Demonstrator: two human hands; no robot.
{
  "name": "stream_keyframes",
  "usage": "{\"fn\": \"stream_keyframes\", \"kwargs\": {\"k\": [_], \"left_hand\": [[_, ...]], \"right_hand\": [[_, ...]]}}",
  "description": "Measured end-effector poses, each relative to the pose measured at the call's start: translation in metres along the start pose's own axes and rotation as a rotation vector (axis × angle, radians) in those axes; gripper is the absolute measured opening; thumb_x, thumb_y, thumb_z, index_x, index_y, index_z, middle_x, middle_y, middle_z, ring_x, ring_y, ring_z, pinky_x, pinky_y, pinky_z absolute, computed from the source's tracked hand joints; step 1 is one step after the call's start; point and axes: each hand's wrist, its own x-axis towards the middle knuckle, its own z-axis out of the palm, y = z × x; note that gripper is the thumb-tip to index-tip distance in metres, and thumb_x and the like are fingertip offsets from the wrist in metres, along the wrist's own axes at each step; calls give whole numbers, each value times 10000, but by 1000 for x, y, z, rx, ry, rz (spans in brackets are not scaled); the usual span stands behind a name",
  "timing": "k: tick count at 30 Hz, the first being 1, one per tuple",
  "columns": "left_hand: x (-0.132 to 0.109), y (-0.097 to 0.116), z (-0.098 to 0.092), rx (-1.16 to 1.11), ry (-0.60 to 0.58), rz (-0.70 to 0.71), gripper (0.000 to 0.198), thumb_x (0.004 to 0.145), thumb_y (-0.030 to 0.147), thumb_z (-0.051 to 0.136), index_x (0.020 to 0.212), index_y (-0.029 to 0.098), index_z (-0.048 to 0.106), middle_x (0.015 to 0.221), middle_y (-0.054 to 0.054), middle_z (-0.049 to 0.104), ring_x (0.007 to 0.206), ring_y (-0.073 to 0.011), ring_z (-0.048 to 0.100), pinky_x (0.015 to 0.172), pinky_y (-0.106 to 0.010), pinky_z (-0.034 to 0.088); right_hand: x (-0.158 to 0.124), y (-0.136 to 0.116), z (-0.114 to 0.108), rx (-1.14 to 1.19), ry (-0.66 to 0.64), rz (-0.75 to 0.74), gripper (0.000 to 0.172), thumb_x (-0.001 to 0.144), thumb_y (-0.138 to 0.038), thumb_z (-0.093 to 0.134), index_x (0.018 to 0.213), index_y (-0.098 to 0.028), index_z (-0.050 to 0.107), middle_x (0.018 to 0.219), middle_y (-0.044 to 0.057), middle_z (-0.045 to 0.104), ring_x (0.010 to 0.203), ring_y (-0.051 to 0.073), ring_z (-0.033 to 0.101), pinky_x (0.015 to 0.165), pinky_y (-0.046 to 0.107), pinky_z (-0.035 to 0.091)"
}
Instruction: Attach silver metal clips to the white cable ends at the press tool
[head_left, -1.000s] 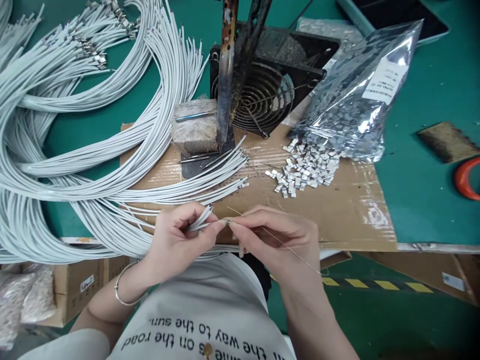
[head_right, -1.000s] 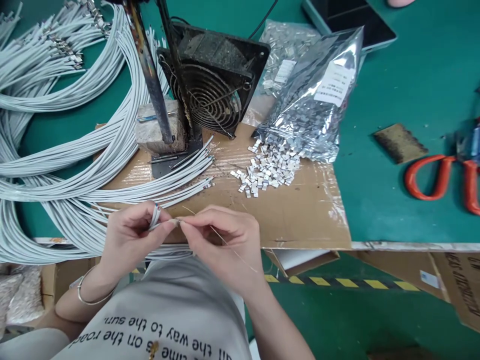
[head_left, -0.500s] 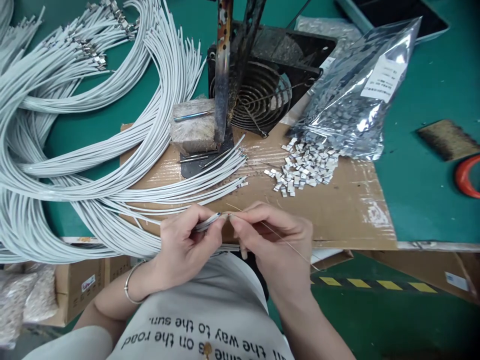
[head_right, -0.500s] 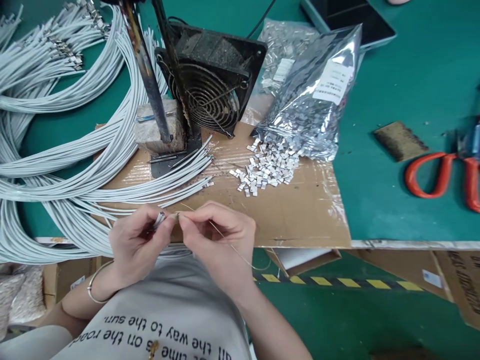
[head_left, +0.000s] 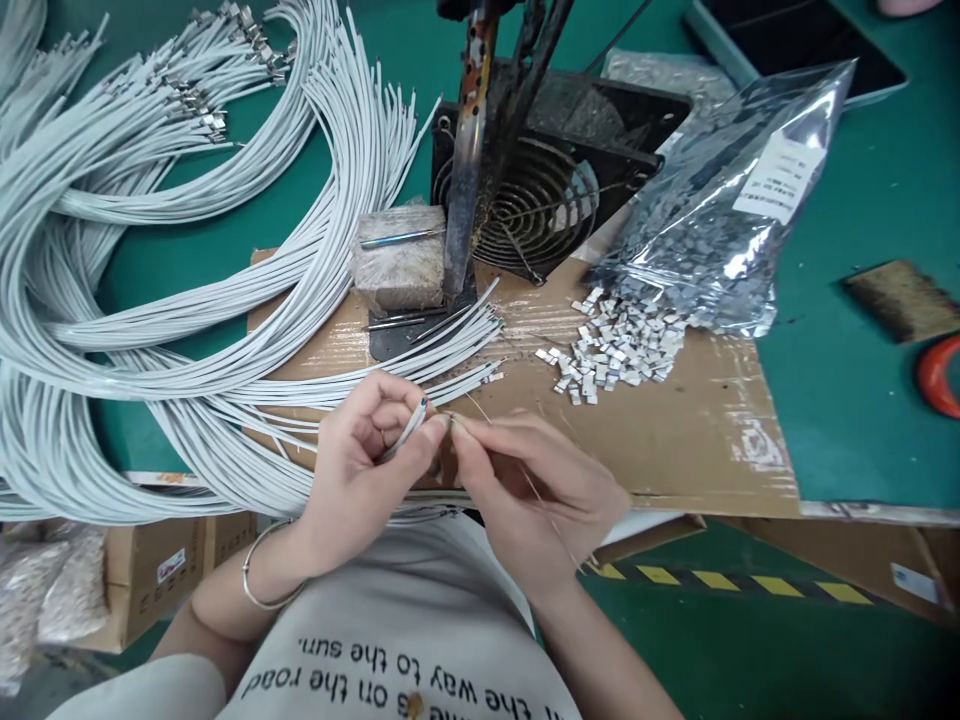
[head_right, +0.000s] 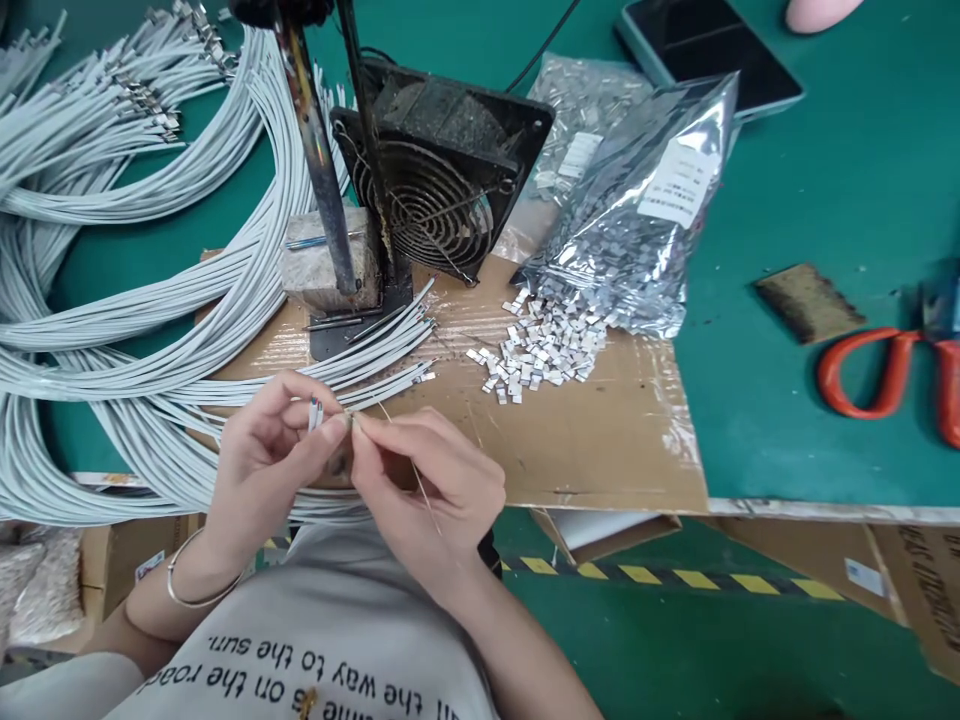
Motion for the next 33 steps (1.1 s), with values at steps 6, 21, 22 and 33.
{"fn": "stream_keyframes", "kwargs": {"k": [6,21,22,33], "left_hand": [[7,9,6,70,49,-2,124,912,185,741,816,168,665,586,50,582,486,-62,444,458,-182,370],[12,17,3,144,-3,-82,157,835,129,728,740,187,618,507,101,427,447,-41,232,396,-195,146],[13,17,2,143,-8,-85,159,836,131,728,737,186,617,504,101,422,449,-41,230,399,-194,147],[23,12,-7,135,13,-133,170,879,211,753,744,171,657,541,71,449,482,-53,287,436,-189,204]], "right_hand": [[5,1,-8,-3,-57,18,275,879,-99,776,994,-331,868,781,3,803,602,158,665,536,311,545],[35,0,-24,-48,-391,89,307,1067,-285,582,779,-216,660,690,-16,568,620,126,521,569,293,395],[37,0,-23,-66,-408,49,287,1057,-257,592,776,-218,633,691,-22,549,626,124,508,575,289,391],[31,10,-20,-263,-242,-126,195,1012,-116,594,855,-229,619,743,-10,583,653,137,514,595,303,387]]}}
